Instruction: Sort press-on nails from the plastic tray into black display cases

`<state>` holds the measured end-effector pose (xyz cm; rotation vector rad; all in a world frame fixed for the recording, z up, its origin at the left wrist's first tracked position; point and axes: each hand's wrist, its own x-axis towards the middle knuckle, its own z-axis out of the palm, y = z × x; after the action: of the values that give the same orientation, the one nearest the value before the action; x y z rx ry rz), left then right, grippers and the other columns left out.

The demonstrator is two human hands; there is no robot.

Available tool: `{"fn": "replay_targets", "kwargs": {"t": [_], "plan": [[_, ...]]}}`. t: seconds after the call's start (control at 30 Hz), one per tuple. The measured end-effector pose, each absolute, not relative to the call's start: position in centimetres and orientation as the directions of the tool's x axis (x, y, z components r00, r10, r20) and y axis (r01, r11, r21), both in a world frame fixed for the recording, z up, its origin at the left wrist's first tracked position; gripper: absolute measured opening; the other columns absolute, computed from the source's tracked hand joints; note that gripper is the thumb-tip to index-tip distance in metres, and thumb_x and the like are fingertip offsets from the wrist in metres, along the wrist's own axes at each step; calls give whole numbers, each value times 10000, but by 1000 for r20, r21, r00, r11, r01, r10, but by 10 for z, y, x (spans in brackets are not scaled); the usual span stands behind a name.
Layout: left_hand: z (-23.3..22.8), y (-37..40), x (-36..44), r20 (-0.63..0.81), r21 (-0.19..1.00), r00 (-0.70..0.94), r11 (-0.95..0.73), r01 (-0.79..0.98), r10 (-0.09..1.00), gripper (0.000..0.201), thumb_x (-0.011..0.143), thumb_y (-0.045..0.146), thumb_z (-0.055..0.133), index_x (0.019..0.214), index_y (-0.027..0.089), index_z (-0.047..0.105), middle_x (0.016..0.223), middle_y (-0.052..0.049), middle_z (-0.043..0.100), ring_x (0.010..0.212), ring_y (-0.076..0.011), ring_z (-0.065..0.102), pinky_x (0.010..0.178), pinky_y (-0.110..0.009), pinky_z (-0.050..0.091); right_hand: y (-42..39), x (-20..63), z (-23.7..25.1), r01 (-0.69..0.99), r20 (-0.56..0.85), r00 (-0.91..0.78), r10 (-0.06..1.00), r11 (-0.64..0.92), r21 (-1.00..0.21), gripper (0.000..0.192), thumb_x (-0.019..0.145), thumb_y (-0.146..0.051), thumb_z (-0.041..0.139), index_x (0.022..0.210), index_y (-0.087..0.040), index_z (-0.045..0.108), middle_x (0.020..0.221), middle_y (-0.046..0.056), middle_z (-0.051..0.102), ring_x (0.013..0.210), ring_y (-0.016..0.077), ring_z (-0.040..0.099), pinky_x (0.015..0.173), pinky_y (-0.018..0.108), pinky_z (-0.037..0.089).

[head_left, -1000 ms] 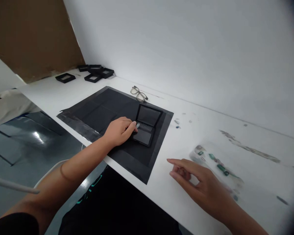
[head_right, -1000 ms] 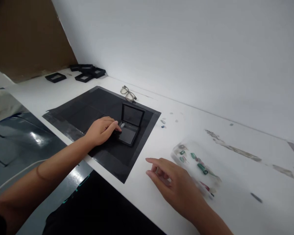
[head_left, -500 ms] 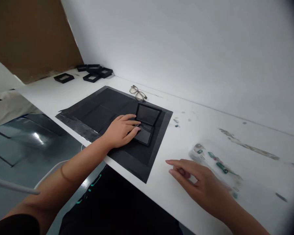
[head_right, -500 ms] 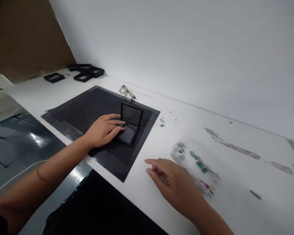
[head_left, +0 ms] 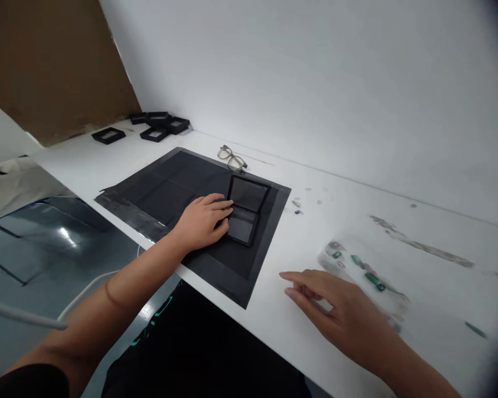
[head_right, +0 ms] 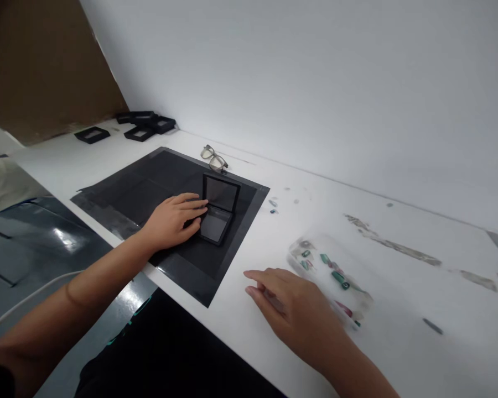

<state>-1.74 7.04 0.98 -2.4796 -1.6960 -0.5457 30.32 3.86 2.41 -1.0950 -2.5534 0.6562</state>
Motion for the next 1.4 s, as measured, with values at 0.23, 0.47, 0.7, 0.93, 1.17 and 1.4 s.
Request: {"fn": "replay_targets", "kwargs": {"t": [0.23, 0.47, 0.7, 0.93, 1.17, 1.4], "plan": [[13, 70, -18, 384, 131, 281, -353, 926, 880, 349, 958, 401, 513, 1138, 216, 748, 1198, -80, 706, 1148, -281, 593, 923, -444, 513, 38, 303, 26, 592, 112, -697, 708, 656, -468, 288, 1032, -400, 479, 1193, -262, 675, 796, 1, 681, 672, 131, 637, 569, 265, 492], [11, 72, -19, 390, 141, 301, -379, 915, 870, 316, 958, 361, 521, 1115, 221, 756, 1116, -74, 714, 1121, -263, 582, 925, -414, 509, 36, 301, 25, 593, 86, -709, 700, 658, -463, 288, 1030, -390, 470, 1175, -265, 684, 782, 6, 674, 661, 133, 631, 575, 261, 488], [11, 73, -19, 395, 143, 312, -393, 908, 864, 314, 954, 328, 523, 1124, 198, 752, 1127, -78, 717, 1145, -268, 582, 965, -436, 508, 38, 299, 25, 595, 90, -701, 708, 650, -472, 284, 1028, -391, 472, 1171, -264, 682, 794, 2, 681, 650, 129, 639, 546, 250, 485], [11, 73, -20, 385, 150, 326, -408, 901, 863, 301, 945, 305, 530, 1130, 200, 744, 1221, -65, 709, 1167, -260, 590, 1003, -441, 504, 38, 300, 24, 607, 65, -689, 722, 624, -491, 299, 1024, -408, 476, 1183, -268, 687, 820, 14, 691, 667, 133, 647, 548, 245, 502], [11, 73, -20, 388, 159, 322, -407, 899, 863, 314, 951, 318, 522, 1131, 191, 746, 1177, -76, 715, 1155, -267, 585, 975, -444, 517, 37, 301, 25, 604, 77, -694, 716, 637, -478, 307, 1029, -405, 468, 1201, -262, 679, 827, 15, 689, 676, 128, 650, 545, 242, 500], [10, 74, -22, 390, 170, 332, -421, 891, 859, 318, 953, 329, 539, 1159, 185, 733, 1182, -91, 697, 1167, -271, 580, 999, -454, 522, 37, 301, 24, 615, 64, -693, 718, 635, -467, 292, 1027, -405, 473, 1204, -285, 672, 829, -1, 687, 685, 132, 646, 579, 255, 504]]}}
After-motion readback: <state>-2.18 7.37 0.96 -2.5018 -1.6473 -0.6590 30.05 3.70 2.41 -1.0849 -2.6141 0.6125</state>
